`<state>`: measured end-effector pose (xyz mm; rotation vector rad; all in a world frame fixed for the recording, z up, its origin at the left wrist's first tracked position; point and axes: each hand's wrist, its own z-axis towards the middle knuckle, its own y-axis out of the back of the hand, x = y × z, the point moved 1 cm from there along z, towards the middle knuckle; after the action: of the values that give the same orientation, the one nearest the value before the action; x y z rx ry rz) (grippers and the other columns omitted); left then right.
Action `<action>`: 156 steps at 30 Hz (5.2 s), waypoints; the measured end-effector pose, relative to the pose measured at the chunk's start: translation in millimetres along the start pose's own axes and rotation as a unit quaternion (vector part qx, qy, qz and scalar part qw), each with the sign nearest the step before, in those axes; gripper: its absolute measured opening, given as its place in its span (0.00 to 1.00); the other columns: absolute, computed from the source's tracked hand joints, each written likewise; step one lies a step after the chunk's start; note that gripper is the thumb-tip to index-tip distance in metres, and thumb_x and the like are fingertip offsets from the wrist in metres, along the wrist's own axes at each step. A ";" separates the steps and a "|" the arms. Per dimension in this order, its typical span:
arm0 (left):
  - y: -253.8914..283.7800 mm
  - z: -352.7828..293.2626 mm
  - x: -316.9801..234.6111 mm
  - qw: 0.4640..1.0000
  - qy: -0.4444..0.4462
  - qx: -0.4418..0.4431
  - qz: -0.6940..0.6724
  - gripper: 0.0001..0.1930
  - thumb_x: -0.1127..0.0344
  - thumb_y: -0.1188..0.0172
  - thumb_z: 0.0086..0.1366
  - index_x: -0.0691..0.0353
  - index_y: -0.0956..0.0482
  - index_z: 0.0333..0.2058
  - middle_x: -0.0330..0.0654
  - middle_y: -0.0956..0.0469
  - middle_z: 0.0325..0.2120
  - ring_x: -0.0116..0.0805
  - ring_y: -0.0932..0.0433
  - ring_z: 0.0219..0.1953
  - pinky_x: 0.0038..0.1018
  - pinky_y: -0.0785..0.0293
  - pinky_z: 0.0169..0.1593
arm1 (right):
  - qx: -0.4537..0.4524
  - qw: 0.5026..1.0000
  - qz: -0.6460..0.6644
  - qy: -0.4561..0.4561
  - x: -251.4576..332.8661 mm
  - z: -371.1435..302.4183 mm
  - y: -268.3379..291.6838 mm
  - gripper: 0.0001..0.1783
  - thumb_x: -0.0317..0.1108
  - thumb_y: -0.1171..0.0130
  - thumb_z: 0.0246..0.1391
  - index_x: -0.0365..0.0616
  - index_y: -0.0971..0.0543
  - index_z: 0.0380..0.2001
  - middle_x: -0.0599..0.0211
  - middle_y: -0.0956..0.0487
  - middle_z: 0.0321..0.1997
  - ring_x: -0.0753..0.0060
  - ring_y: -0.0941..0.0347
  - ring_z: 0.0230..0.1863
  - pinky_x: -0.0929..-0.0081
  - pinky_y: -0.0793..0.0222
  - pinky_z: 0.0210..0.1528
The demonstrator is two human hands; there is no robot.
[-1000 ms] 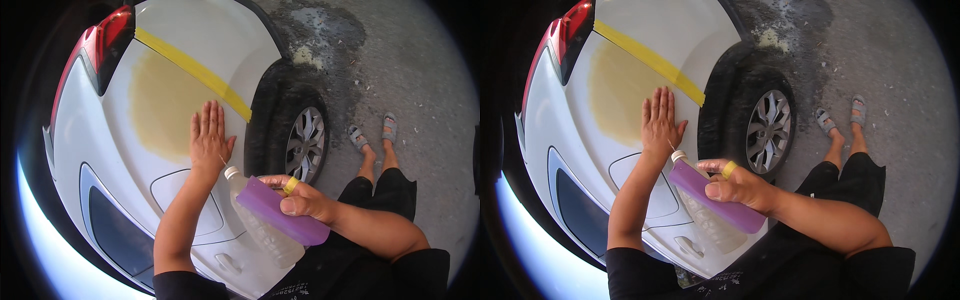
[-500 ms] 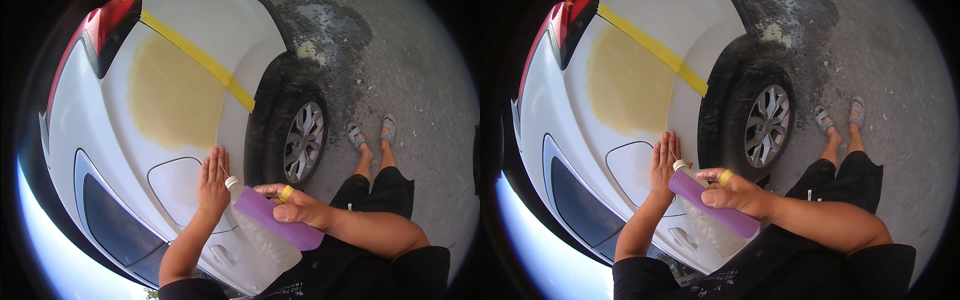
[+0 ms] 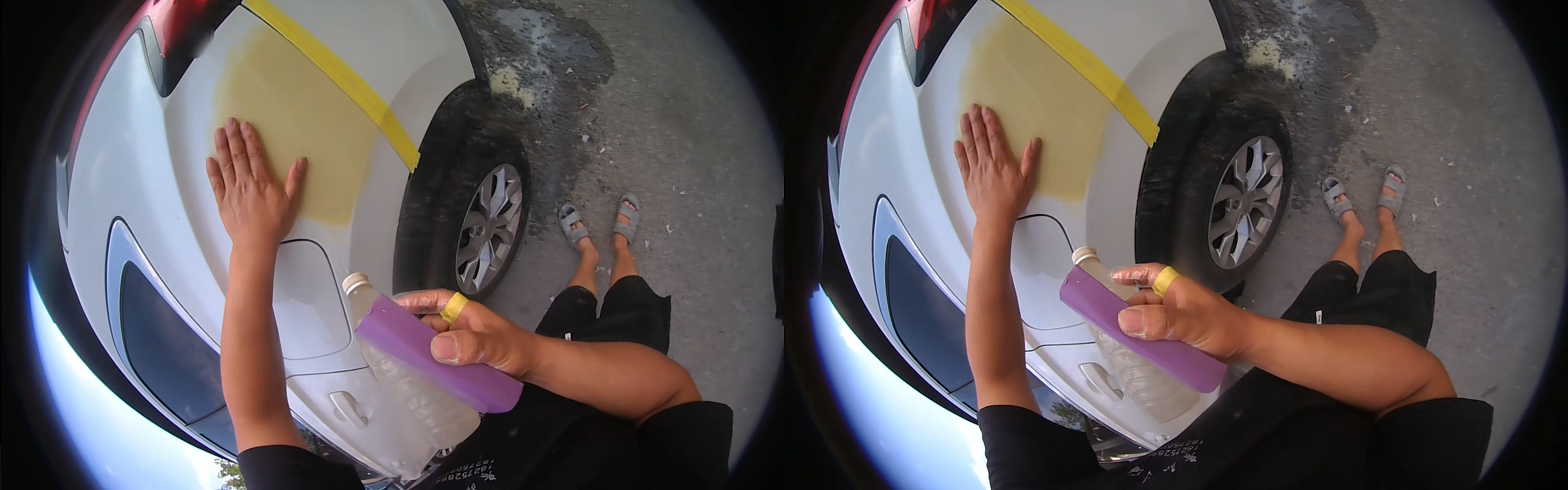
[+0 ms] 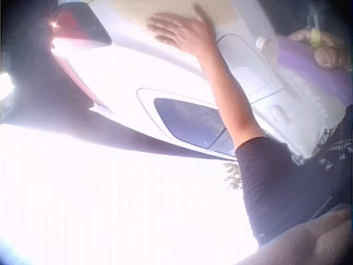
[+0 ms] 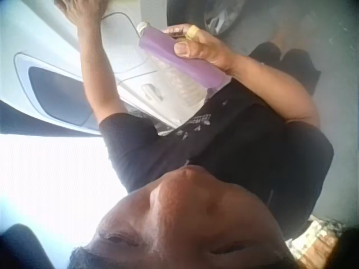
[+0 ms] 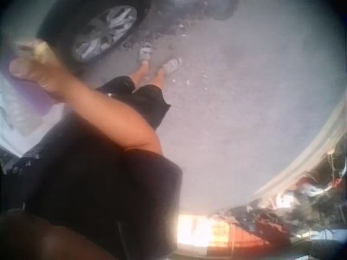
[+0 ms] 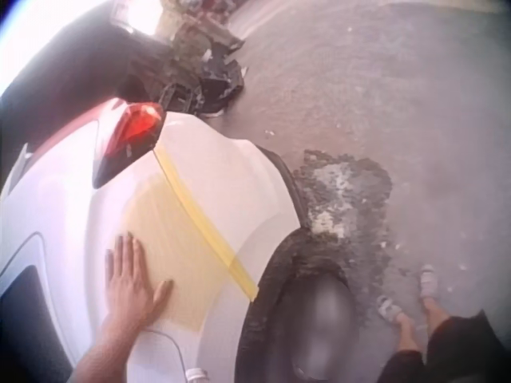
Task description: The person sands a taped-off section of a white car's rear quarter panel using a sanding block while continuously pouring liquid from a plastic bottle. The person occasionally pauses to wipe the surface with a hand.
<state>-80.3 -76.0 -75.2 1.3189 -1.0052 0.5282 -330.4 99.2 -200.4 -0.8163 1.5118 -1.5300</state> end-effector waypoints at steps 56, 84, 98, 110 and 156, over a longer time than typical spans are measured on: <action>7.7 110.7 -0.5 0.999 0.011 0.039 0.029 0.43 0.37 0.58 0.71 0.64 0.49 0.73 0.44 0.53 0.75 0.38 0.60 0.78 0.39 0.69 0.78 | 0.005 0.991 -0.077 0.110 60.4 59.9 -41.3 0.47 0.53 0.31 0.55 0.36 0.41 0.66 0.59 0.27 0.59 0.74 0.29 0.59 0.73 0.33 0.61; 18.9 -37.4 84.3 0.997 0.064 0.001 -0.036 0.45 0.37 0.48 0.68 0.60 0.47 0.73 0.48 0.52 0.75 0.46 0.57 0.77 0.47 0.63 0.76 | 0.063 0.998 -0.014 -0.006 51.2 92.4 -94.9 0.46 0.47 0.32 0.59 0.37 0.46 0.69 0.62 0.28 0.57 0.79 0.29 0.54 0.76 0.32 0.58; 2.1 -90.4 69.9 0.995 0.071 0.044 0.048 0.42 0.44 0.45 0.68 0.65 0.46 0.71 0.52 0.53 0.75 0.52 0.56 0.77 0.47 0.57 0.76 | 0.036 0.999 -0.027 -0.013 64.0 90.6 -98.8 0.47 0.54 0.32 0.56 0.38 0.43 0.66 0.61 0.28 0.55 0.80 0.30 0.53 0.77 0.31 0.56; 9.6 6.1 7.5 0.992 0.077 0.058 -0.081 0.48 0.35 0.49 0.67 0.67 0.51 0.72 0.53 0.56 0.75 0.48 0.63 0.78 0.46 0.67 0.77 | 0.003 0.997 -0.056 0.049 75.1 58.9 -73.7 0.45 0.53 0.34 0.57 0.36 0.41 0.65 0.59 0.27 0.58 0.75 0.29 0.58 0.75 0.34 0.62; 3.7 110.9 -61.8 0.982 -0.067 0.170 0.041 0.45 0.36 0.58 0.71 0.67 0.53 0.73 0.50 0.58 0.76 0.46 0.64 0.78 0.42 0.71 0.77 | -0.038 0.993 -0.039 0.103 95.2 40.1 -19.9 0.44 0.48 0.32 0.57 0.32 0.42 0.65 0.58 0.23 0.55 0.76 0.26 0.53 0.75 0.30 0.58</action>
<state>-147.8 -167.6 -131.7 1.6375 -1.1186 0.7031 -340.6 -4.6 -187.1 -0.7879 1.7143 -1.6641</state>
